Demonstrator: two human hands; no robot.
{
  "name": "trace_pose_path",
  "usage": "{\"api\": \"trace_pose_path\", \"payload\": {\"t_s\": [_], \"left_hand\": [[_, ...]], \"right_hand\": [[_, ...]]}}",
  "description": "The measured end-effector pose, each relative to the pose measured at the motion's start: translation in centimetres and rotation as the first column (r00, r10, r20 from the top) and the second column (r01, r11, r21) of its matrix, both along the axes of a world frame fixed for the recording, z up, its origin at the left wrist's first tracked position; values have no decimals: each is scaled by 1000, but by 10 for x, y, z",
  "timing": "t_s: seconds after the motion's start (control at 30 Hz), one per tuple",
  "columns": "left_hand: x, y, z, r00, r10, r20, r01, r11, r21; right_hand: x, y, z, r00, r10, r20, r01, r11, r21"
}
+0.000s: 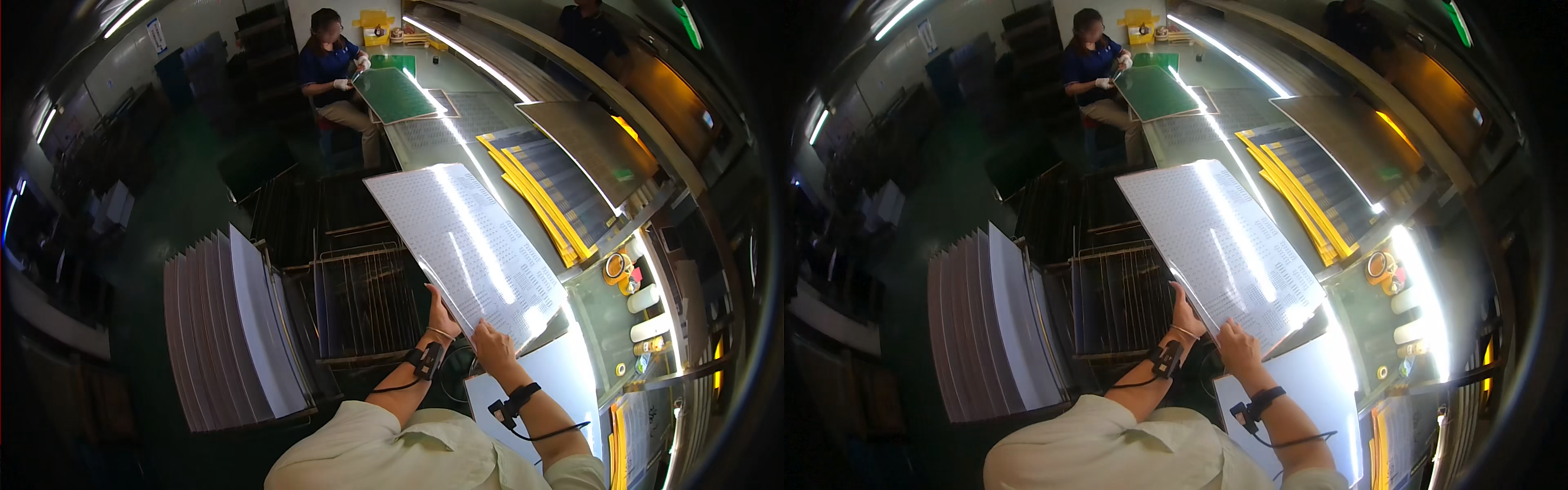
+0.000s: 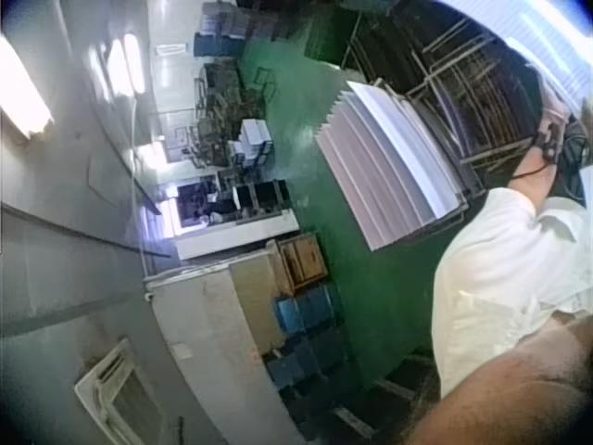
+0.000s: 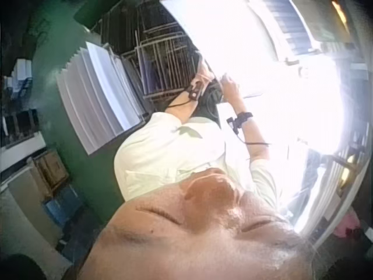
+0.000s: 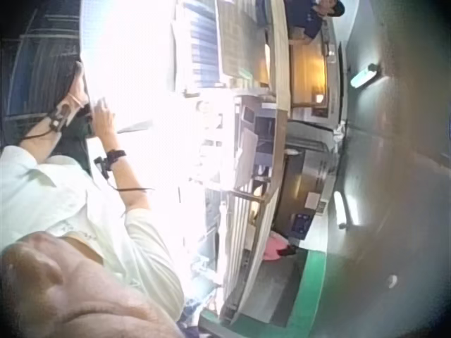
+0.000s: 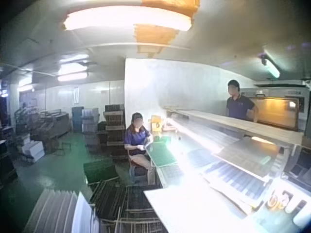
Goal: The person is inspecting and sorting metal sheets, placing them onto drying racks.
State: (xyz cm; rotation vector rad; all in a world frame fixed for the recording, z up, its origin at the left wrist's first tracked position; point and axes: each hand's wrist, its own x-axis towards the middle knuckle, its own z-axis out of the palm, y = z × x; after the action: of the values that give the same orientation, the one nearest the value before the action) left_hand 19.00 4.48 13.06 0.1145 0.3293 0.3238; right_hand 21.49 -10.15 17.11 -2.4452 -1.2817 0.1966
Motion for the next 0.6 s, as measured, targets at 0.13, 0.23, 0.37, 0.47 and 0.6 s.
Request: {"api": "trace_pose_path", "payload": {"t_s": [0.13,0.23,0.37,0.47,0.6], "left_hand": [[7,1,-9,986,-16,165,26,998,-57],[7,36,-47,988,-107,-109,116,990,79],[19,33,-33,914,134,-382,-51,974,219],[31,20,-19,886,297,-357,-113,883,456],[19,32,9,806,511,-300,-168,682,712]], "right_hand": [[24,-7,-6,997,-42,66,52,986,-160],[41,10,56,986,-132,99,128,991,49],[45,14,74,980,-26,196,60,984,-168],[28,30,61,960,151,238,-50,922,-385],[122,19,58,871,-76,485,103,994,-30]]}}
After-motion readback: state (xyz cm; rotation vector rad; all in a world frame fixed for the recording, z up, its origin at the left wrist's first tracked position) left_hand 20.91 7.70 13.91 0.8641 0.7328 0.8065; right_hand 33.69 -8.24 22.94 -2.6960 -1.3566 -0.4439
